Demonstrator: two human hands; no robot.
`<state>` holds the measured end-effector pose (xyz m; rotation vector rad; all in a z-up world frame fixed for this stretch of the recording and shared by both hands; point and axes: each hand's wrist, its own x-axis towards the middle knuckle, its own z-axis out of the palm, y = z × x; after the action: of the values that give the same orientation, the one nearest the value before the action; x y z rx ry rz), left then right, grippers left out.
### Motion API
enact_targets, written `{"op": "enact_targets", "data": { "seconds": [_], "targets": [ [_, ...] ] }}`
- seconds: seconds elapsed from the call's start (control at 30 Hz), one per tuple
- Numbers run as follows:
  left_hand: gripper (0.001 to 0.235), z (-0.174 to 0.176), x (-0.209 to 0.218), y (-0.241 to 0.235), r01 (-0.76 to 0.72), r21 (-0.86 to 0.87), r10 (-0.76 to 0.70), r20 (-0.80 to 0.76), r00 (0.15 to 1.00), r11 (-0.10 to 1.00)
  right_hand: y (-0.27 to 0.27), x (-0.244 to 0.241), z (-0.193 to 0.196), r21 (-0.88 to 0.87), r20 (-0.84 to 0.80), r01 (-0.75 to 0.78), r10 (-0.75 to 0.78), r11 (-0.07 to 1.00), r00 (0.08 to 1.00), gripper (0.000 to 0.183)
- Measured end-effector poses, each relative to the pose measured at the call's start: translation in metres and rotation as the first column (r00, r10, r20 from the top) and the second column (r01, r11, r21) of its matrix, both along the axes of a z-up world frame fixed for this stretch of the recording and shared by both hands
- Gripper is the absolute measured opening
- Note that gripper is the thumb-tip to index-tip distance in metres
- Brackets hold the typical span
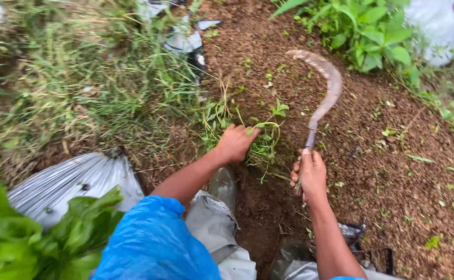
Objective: The person is removing weeds from a soil bed using a sickle and their hands.
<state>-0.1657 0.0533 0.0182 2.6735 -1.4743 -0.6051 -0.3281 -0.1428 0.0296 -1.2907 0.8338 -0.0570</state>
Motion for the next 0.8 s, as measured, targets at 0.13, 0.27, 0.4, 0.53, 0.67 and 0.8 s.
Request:
{"op": "enact_targets", "data": {
  "seconds": [0.13,0.27,0.4,0.53,0.67,0.8],
  "targets": [
    [0.076,-0.020,-0.003,0.040,-0.170,0.057,0.172,-0.025,0.985,0.984,0.048,-0.005,0.022,0.018,-0.026,-0.135,0.136,0.991,0.990,0.034],
    [0.077,-0.027,0.002,0.064,-0.252,0.158,0.269,-0.093,0.959,0.955,0.081,-0.018,0.044,0.173,-0.284,-0.327,0.365,0.929,0.887,0.026],
    [0.072,-0.050,-0.002,0.085,-0.227,0.137,0.239,-0.083,0.967,0.964,0.109,-0.002,0.031,0.174,-0.323,-0.393,0.430,0.903,0.844,0.033],
    [0.062,-0.049,0.000,0.097,-0.243,0.126,0.241,0.030,0.970,0.962,0.119,0.048,-0.020,0.086,-0.142,-0.313,0.322,0.946,0.936,0.038],
    [0.078,-0.048,0.005,0.101,-0.269,0.149,0.267,0.034,0.963,0.951,0.115,0.089,0.029,0.087,-0.070,-0.226,0.232,0.970,0.970,0.033],
    [0.081,-0.072,0.009,0.096,-0.286,0.107,0.291,-0.037,0.956,0.952,0.091,0.085,0.065,0.073,-0.097,-0.180,0.187,0.981,0.978,0.036]
  ]
}}
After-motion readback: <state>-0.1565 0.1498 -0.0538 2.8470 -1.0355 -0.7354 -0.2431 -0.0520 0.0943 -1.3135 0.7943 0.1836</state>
